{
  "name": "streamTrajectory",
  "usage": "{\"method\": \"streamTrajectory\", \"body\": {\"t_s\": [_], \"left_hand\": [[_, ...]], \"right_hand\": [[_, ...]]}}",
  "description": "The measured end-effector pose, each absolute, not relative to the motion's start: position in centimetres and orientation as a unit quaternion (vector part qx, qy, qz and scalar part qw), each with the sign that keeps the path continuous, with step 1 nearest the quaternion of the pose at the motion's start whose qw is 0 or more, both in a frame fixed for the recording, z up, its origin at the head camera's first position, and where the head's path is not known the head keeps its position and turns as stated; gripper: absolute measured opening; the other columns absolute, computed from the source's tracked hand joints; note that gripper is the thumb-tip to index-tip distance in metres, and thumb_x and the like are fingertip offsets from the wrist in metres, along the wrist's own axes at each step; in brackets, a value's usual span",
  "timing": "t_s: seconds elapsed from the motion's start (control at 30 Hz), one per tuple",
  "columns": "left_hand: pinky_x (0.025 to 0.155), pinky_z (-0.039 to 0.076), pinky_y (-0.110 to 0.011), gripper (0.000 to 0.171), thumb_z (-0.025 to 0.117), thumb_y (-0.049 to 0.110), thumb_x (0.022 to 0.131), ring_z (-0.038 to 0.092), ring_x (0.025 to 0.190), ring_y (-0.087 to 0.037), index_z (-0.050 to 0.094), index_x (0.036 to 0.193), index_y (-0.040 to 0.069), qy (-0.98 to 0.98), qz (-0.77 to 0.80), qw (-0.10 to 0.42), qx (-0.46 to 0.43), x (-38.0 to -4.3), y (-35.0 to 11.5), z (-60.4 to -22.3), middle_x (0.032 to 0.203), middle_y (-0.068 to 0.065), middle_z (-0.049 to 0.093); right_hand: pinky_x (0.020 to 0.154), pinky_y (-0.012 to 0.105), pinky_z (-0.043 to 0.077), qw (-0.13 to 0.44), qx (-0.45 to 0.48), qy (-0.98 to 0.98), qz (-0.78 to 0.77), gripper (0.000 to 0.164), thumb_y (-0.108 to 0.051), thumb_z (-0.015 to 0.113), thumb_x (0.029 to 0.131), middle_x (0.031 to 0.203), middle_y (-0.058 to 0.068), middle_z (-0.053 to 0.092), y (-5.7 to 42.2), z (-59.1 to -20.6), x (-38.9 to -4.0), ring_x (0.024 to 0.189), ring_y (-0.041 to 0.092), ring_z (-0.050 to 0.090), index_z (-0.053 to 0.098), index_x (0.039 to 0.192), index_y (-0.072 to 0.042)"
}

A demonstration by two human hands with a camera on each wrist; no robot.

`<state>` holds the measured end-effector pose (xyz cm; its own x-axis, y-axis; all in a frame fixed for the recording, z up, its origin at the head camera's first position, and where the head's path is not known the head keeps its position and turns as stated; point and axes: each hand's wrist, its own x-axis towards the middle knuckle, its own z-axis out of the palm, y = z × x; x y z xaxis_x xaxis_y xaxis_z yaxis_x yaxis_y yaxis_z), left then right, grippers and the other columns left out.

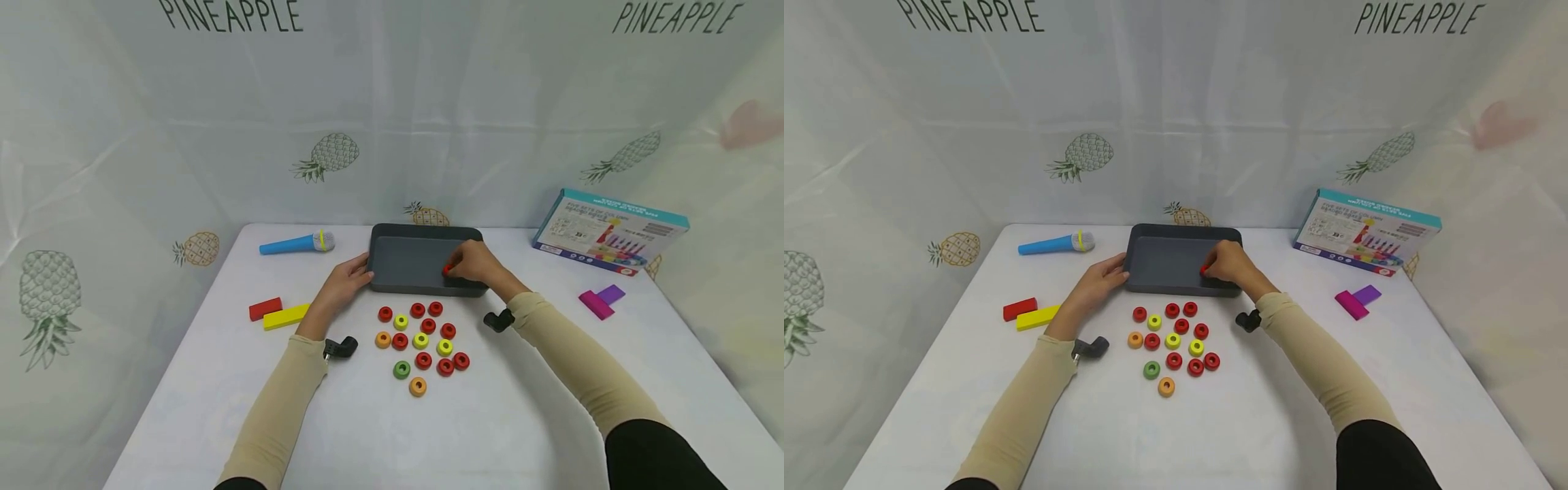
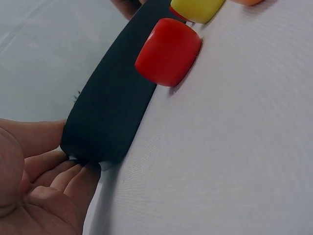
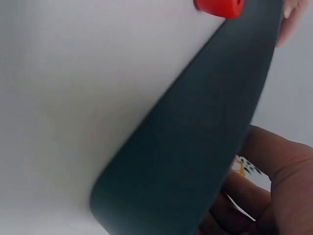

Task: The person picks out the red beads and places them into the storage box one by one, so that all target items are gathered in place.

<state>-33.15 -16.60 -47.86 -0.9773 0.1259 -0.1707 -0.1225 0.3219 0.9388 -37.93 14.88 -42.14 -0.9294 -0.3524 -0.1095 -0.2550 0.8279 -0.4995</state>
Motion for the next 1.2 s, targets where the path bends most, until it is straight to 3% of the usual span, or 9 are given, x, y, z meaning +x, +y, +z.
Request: {"method": "streamTrajectory", "body": {"t_s": [0.27, 0.7, 0.93, 1.2], "left_hand": [[0.122, 0.036, -0.038, 0.062, 0.062, 0.024, 0.102, 0.041, 0.148, -0.018, 0.036, 0.158, 0.023, 0.806, 0.582, 0.102, 0.008, -33.1, -16.5, -48.0, 0.162, -0.002, 0.039], [0.123, 0.035, -0.037, 0.063, 0.061, 0.025, 0.102, 0.041, 0.148, -0.017, 0.035, 0.159, 0.023, 0.807, 0.583, 0.099, 0.004, -32.9, -16.5, -47.9, 0.163, -0.002, 0.039], [0.123, 0.035, -0.037, 0.063, 0.061, 0.024, 0.102, 0.040, 0.149, -0.016, 0.034, 0.159, 0.023, 0.803, 0.587, 0.103, -0.003, -32.9, -16.5, -47.6, 0.164, -0.001, 0.037], [0.124, 0.033, -0.038, 0.063, 0.061, 0.023, 0.102, 0.040, 0.149, -0.017, 0.035, 0.159, 0.023, 0.794, 0.599, 0.105, 0.000, -32.5, -16.4, -47.6, 0.162, -0.002, 0.039]], "right_hand": [[0.089, 0.046, 0.061, 0.085, -0.169, 0.949, -0.251, 0.040, -0.015, 0.078, 0.087, 0.117, 0.021, 0.073, 15.2, -40.9, -36.8, 0.105, 0.033, 0.070, 0.071, 0.120, 0.005], [0.085, 0.046, 0.060, 0.064, -0.221, 0.939, -0.255, 0.034, -0.013, 0.079, 0.085, 0.112, 0.019, 0.075, 15.0, -39.5, -33.6, 0.099, 0.030, 0.068, 0.075, 0.114, 0.002], [0.090, 0.047, 0.061, 0.074, -0.235, 0.929, -0.277, 0.035, -0.010, 0.079, 0.085, 0.117, 0.021, 0.074, 14.6, -38.8, -31.8, 0.107, 0.035, 0.070, 0.073, 0.116, 0.005], [0.085, 0.039, 0.063, 0.084, -0.247, 0.923, -0.283, 0.029, -0.009, 0.083, 0.082, 0.106, 0.012, 0.077, 14.7, -39.0, -29.6, 0.095, 0.022, 0.070, 0.078, 0.109, -0.001]]}}
